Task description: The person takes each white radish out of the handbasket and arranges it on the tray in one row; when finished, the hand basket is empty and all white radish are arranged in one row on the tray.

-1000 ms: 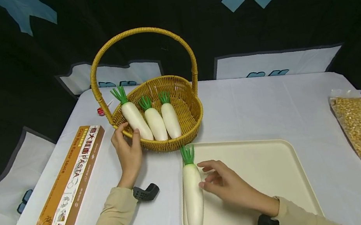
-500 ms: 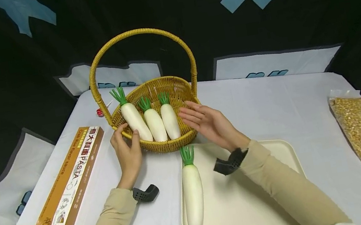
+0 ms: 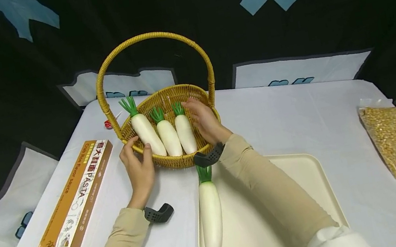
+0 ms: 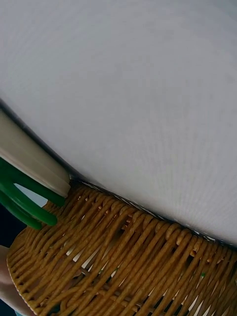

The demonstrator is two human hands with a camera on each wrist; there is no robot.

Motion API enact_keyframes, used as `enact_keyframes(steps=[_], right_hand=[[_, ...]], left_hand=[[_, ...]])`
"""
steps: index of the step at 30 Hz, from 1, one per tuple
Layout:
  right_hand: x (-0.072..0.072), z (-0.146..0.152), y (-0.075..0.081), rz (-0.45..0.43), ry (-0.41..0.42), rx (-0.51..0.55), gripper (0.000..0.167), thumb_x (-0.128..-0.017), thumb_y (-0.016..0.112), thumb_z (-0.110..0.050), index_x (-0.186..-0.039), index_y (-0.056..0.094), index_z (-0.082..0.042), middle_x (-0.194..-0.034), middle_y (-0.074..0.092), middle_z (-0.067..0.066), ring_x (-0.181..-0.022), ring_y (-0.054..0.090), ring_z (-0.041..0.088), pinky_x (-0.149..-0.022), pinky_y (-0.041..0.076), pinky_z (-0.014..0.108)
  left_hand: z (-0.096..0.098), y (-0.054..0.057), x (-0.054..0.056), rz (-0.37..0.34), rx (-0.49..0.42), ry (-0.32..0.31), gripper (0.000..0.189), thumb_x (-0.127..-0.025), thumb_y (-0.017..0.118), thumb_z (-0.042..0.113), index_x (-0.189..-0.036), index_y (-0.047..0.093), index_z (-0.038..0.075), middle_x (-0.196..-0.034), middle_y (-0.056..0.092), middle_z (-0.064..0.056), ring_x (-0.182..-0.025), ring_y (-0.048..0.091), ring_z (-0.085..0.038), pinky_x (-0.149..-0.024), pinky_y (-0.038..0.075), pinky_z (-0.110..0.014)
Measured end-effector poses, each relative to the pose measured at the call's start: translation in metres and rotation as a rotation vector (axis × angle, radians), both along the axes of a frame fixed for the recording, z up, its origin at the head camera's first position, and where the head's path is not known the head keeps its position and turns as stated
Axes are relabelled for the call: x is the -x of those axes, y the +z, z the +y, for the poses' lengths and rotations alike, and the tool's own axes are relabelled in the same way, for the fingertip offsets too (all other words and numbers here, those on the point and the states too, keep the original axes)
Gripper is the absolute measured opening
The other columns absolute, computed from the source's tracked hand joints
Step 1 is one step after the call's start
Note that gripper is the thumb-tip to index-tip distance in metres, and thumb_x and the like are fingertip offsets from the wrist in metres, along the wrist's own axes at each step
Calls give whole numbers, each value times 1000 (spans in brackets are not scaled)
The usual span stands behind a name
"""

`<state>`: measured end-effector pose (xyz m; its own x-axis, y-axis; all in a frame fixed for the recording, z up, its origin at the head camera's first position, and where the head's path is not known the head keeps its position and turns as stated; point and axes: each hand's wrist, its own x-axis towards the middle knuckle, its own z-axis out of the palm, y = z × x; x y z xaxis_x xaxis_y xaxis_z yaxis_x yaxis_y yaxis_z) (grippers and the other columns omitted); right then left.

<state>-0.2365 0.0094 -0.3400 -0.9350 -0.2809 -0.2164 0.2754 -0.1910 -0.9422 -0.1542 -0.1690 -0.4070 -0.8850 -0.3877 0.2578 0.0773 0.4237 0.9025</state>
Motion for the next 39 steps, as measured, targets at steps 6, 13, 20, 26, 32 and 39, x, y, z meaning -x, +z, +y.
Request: enact_keyframes(steps=[6,13,20,26,32,39], right_hand=[[3,-7,0,-69,240,-375,88,-82,55,-52,-147,5,-20,-154,0,-2,-141,6,24,-111,15,48],[1,-8,-2,5,325,-615,89,-82,63,-37,-147,5,-16,-154,5,4,-140,10,22,-112,19,44],[1,-11,-6,24,289,-675,88,-80,67,-24,-146,9,-16,-151,15,6,-137,20,24,-108,27,43],[-4,-11,-7,97,189,-742,92,-72,74,-17,-144,16,-11,-142,32,12,-125,39,26,-98,40,37],[-8,-11,-4,122,120,-772,94,-72,74,-14,-145,16,-14,-147,25,11,-130,33,27,-103,36,40],[-8,-9,-2,142,102,-603,78,-81,63,-10,-144,20,-26,-139,36,13,-116,47,29,-82,47,38]], left_hand=[[0,-1,1,13,1,-5,42,-90,48,29,-129,38,16,-134,25,-18,-125,30,-29,-104,23,-47],[-1,-2,1,10,-6,-5,42,-90,48,29,-129,38,16,-135,25,-17,-126,30,-29,-105,22,-47],[0,-1,1,10,-2,-4,43,-90,48,29,-130,37,15,-135,24,-17,-126,29,-29,-105,22,-48],[0,-1,1,8,-2,1,44,-90,48,29,-130,37,16,-136,24,-17,-127,29,-29,-105,22,-48],[0,-2,1,1,-12,-2,45,-90,48,30,-132,36,17,-137,24,-17,-127,29,-29,-105,22,-48],[0,-1,1,0,-2,4,46,-90,48,30,-132,35,18,-137,24,-16,-126,30,-29,-104,23,-47]])
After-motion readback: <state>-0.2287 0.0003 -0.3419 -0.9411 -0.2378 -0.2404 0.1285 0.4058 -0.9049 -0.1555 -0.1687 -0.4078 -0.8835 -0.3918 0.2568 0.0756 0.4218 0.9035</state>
